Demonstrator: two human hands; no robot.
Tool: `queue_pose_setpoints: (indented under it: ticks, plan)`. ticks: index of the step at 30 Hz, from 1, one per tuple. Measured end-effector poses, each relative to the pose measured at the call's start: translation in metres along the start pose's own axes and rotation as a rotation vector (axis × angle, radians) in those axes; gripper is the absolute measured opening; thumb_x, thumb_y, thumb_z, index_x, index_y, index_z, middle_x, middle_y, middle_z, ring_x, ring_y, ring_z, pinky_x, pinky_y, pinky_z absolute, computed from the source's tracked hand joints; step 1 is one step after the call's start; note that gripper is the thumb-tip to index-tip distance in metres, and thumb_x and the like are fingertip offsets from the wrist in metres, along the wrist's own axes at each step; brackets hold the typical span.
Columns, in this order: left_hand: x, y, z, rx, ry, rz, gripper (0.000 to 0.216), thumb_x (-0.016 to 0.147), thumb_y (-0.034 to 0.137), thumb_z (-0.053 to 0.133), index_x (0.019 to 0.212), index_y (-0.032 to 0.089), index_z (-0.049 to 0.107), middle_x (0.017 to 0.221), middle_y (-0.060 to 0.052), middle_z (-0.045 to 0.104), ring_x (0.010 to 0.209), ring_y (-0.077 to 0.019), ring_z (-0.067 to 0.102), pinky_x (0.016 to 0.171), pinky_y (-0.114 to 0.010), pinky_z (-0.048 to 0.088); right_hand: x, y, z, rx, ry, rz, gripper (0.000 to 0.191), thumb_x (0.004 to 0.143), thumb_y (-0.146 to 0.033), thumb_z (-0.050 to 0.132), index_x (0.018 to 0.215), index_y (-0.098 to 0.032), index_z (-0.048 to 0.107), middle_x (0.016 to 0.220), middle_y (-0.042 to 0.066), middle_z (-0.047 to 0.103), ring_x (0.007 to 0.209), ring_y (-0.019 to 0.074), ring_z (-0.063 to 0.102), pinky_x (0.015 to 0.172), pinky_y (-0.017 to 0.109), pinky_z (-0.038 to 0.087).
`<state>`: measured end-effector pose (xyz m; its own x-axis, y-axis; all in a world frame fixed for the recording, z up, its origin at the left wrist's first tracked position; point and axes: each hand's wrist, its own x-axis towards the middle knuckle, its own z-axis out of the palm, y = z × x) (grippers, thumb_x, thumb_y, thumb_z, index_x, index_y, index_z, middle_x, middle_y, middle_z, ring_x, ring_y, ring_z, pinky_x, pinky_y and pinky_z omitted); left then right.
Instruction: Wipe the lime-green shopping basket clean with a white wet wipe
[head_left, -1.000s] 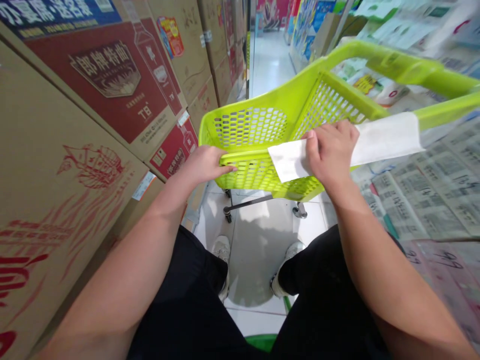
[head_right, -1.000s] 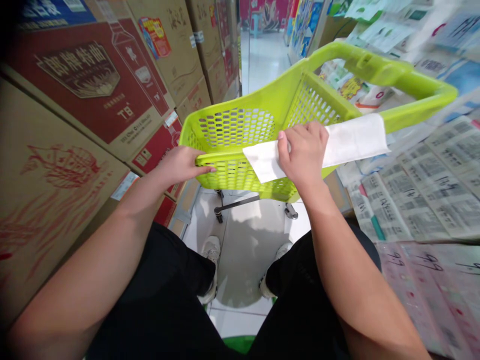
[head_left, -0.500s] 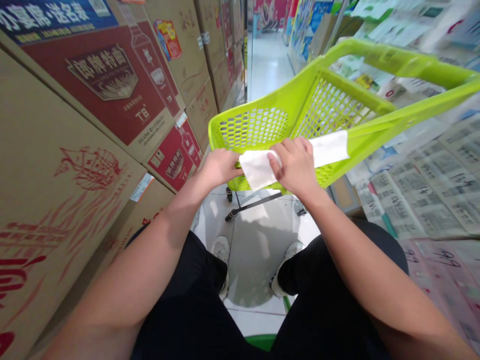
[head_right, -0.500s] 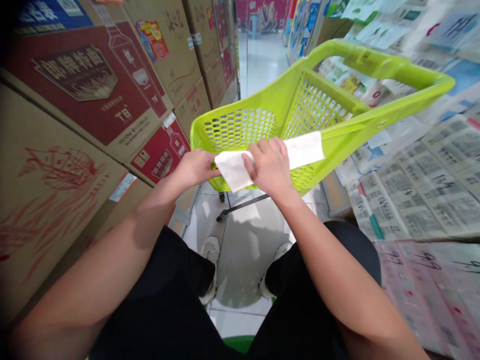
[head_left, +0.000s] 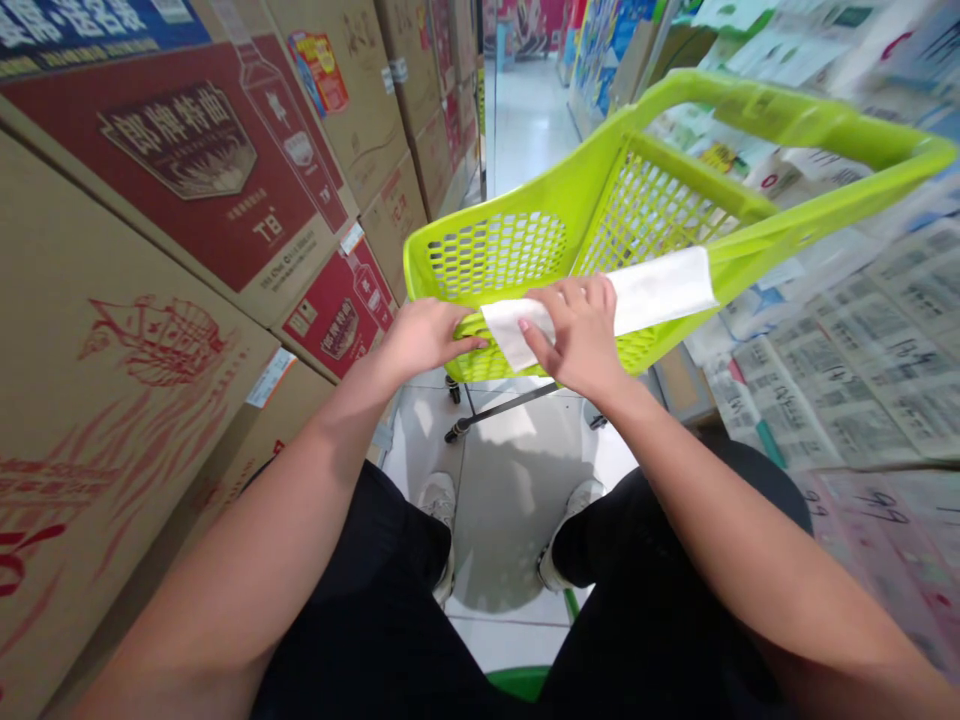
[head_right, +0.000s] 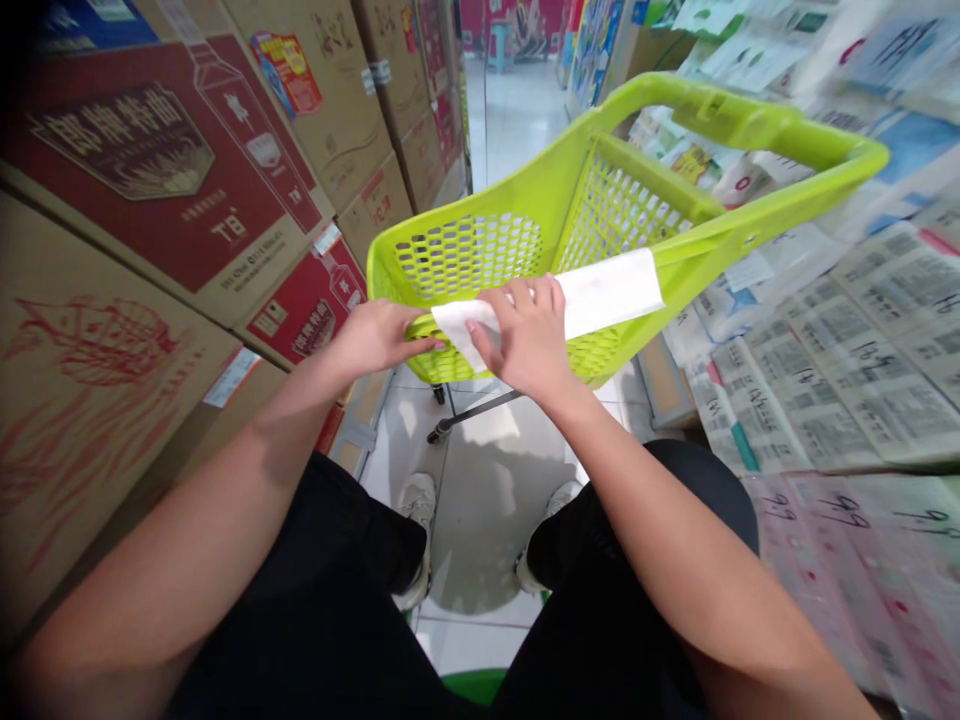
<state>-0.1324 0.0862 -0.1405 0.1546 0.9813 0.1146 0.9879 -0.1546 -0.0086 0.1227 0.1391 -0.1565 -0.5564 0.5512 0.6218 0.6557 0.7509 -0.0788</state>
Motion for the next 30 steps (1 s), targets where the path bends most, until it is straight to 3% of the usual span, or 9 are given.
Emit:
queue_pose_setpoints:
  ticks: [3, 8, 10, 16, 18, 20, 23, 25, 30]
  plan:
    - [-0.002, -0.006, -0.001, -0.029, 0.003, 0.016, 0.043, 0.104, 0.059, 0.069, 0.115, 0.019, 0.084, 0.1, -0.01, 0.085, 0.094, -0.0318, 0.081, 0.072, -0.035, 0.046, 0.005, 0.029, -0.014, 0.007, -0.034, 0.01, 0.054, 0.115, -0.059, 0.031, 0.119, -0.025, 0.073, 0.109, 0.012, 0.072, 0.111, 0.0337, 0.059, 0.109, 0.057, 0.043]
    - [-0.001, -0.006, 0.004, -0.033, 0.017, 0.016, 0.043, 0.103, 0.059, 0.071, 0.118, 0.02, 0.084, 0.101, -0.011, 0.085, 0.095, -0.0309, 0.08, 0.073, -0.033, 0.047, 0.01, 0.098, -0.03, -0.109, 0.148, 0.217, 0.061, 0.115, -0.053, 0.021, 0.102, -0.024, 0.074, 0.095, 0.015, 0.068, 0.108, 0.0378, 0.059, 0.106, 0.063, 0.041]
    - [0.0, -0.002, 0.005, -0.002, 0.01, 0.0, 0.046, 0.104, 0.061, 0.069, 0.121, 0.021, 0.084, 0.1, -0.01, 0.085, 0.095, -0.0315, 0.08, 0.073, -0.033, 0.048, 0.007, 0.089, -0.023, -0.124, 0.168, 0.224, 0.06, 0.114, -0.054, 0.024, 0.106, -0.023, 0.075, 0.102, 0.017, 0.069, 0.117, 0.0396, 0.058, 0.11, 0.066, 0.039]
    - [0.0, 0.002, 0.001, 0.01, 0.02, -0.009, 0.042, 0.103, 0.057, 0.071, 0.118, 0.02, 0.085, 0.099, -0.012, 0.085, 0.094, -0.0325, 0.08, 0.073, -0.035, 0.049, -0.007, -0.002, 0.002, 0.01, 0.0, -0.036, 0.059, 0.108, -0.063, 0.047, 0.145, -0.021, 0.065, 0.142, 0.018, 0.066, 0.138, 0.0396, 0.052, 0.125, 0.065, 0.034]
    - [-0.001, -0.002, 0.001, -0.004, 0.027, 0.014, 0.041, 0.104, 0.055, 0.071, 0.118, 0.019, 0.084, 0.099, -0.011, 0.085, 0.093, -0.0318, 0.08, 0.072, -0.034, 0.048, -0.006, -0.001, -0.002, 0.029, -0.036, -0.076, 0.057, 0.11, -0.06, 0.046, 0.148, -0.022, 0.063, 0.143, 0.016, 0.067, 0.137, 0.0376, 0.055, 0.125, 0.062, 0.037]
    - [-0.002, -0.006, 0.0, -0.02, 0.024, 0.027, 0.04, 0.104, 0.055, 0.071, 0.117, 0.02, 0.084, 0.1, -0.01, 0.085, 0.093, -0.0308, 0.081, 0.071, -0.034, 0.047, -0.002, 0.023, -0.012, 0.003, -0.022, -0.023, 0.05, 0.113, -0.056, 0.04, 0.139, -0.023, 0.068, 0.133, 0.015, 0.07, 0.13, 0.0365, 0.058, 0.12, 0.061, 0.041]
    - [-0.002, -0.008, 0.001, -0.035, 0.019, 0.022, 0.04, 0.104, 0.055, 0.071, 0.116, 0.02, 0.084, 0.101, -0.01, 0.085, 0.094, -0.0301, 0.081, 0.072, -0.033, 0.048, 0.004, 0.069, -0.022, -0.077, 0.119, 0.158, 0.05, 0.114, -0.051, 0.033, 0.121, -0.023, 0.073, 0.119, 0.017, 0.07, 0.125, 0.039, 0.059, 0.115, 0.066, 0.042]
    - [-0.001, -0.006, 0.002, -0.034, 0.014, 0.007, 0.041, 0.103, 0.056, 0.072, 0.118, 0.019, 0.084, 0.101, -0.011, 0.085, 0.094, -0.0312, 0.081, 0.072, -0.033, 0.049, 0.004, 0.08, -0.02, -0.101, 0.204, 0.224, 0.051, 0.114, -0.051, 0.031, 0.117, -0.023, 0.073, 0.117, 0.017, 0.068, 0.128, 0.0409, 0.056, 0.115, 0.069, 0.04]
    - [0.001, 0.001, 0.004, -0.006, 0.028, -0.011, 0.043, 0.102, 0.056, 0.072, 0.121, 0.02, 0.084, 0.098, -0.012, 0.085, 0.094, -0.0328, 0.08, 0.074, -0.035, 0.051, -0.007, 0.016, 0.004, -0.015, 0.08, 0.081, 0.053, 0.108, -0.059, 0.047, 0.138, -0.022, 0.068, 0.138, 0.019, 0.063, 0.143, 0.0428, 0.048, 0.125, 0.071, 0.033]
